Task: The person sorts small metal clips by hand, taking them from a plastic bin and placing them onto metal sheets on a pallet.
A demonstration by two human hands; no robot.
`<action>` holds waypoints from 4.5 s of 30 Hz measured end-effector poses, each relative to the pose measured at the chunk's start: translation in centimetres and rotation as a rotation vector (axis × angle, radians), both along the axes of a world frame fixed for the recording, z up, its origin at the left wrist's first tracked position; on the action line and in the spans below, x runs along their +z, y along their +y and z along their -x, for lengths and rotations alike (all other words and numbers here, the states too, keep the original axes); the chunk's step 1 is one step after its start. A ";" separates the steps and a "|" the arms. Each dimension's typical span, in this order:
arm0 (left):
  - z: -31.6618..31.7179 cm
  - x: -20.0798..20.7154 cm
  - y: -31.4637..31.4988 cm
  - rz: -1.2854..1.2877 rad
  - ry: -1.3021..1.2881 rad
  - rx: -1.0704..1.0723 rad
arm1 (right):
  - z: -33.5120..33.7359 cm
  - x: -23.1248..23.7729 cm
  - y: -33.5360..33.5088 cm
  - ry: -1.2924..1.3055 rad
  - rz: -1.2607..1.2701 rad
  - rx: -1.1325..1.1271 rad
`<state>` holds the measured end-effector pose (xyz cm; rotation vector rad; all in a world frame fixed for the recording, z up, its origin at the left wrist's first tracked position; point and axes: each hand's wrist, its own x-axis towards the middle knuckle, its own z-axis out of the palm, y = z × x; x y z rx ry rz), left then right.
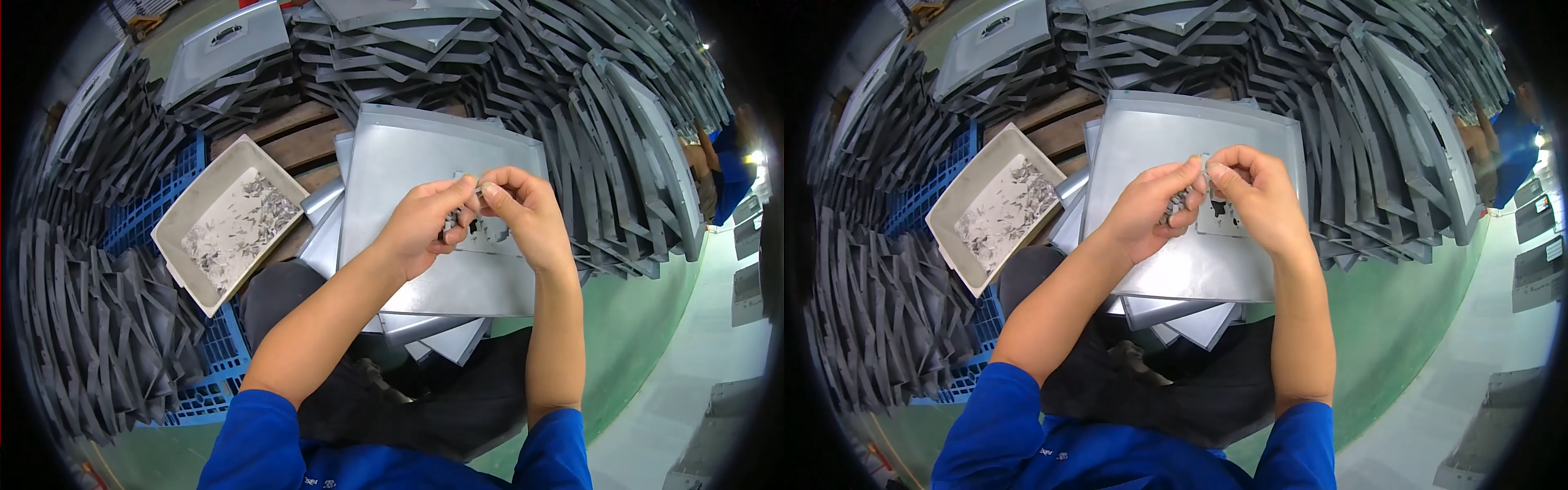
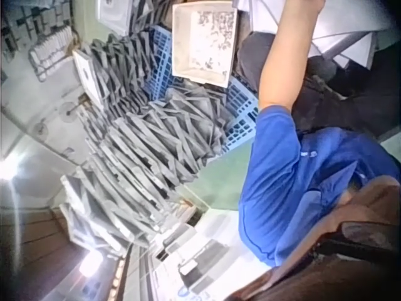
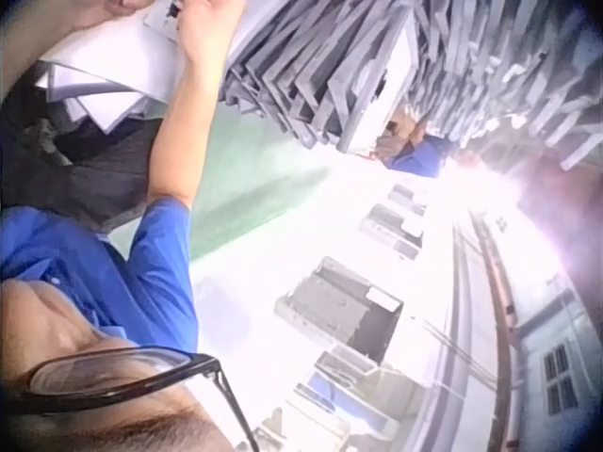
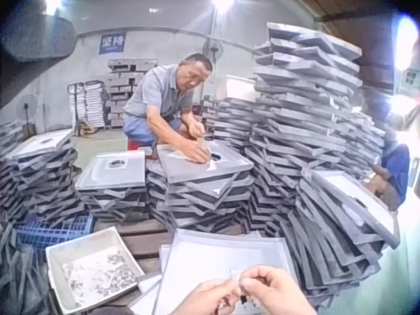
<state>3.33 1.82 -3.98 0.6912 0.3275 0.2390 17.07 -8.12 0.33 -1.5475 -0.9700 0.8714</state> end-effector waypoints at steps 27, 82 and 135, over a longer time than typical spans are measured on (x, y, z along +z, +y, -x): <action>1.5 -0.8 3.2 0.598 -0.171 0.407 | -4.5 -7.5 1.2 -0.590 0.071 -0.295; -0.4 -0.5 -0.7 0.612 -0.224 0.232 | 3.0 -1.5 1.1 -0.668 -0.096 -0.005; -0.6 -1.5 -0.9 0.450 -0.123 0.242 | 3.7 -2.0 1.0 -0.748 -0.067 0.010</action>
